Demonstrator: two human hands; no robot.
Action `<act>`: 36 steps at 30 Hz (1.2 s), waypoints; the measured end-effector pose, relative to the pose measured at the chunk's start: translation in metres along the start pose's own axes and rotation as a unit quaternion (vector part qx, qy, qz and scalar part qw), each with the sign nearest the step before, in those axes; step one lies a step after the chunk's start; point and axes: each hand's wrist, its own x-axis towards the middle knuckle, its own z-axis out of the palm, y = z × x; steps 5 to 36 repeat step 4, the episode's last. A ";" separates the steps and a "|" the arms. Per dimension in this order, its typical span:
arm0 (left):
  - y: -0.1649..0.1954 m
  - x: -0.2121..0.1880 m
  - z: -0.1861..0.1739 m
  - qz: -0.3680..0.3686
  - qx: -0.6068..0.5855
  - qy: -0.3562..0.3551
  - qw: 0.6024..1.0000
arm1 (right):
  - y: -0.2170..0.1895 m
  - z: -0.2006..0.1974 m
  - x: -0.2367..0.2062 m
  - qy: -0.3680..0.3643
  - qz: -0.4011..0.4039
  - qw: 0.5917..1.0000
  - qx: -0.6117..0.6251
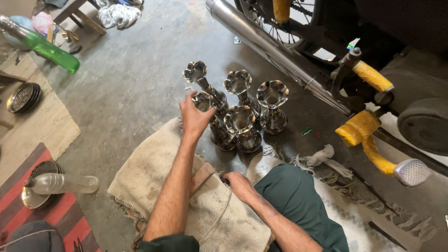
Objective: The person sits on the floor with an ornate metal vase on a cushioned board and repeatedly strikes a punch held against the vase's neck with a mallet, repositioning the punch to work around the rim. After finishing, the person sets the vase down with a group of similar finished vases.
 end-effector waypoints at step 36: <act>-0.004 -0.001 0.000 -0.007 0.046 -0.069 0.996 | 0.002 0.002 0.000 0.015 -0.003 1.000 0.009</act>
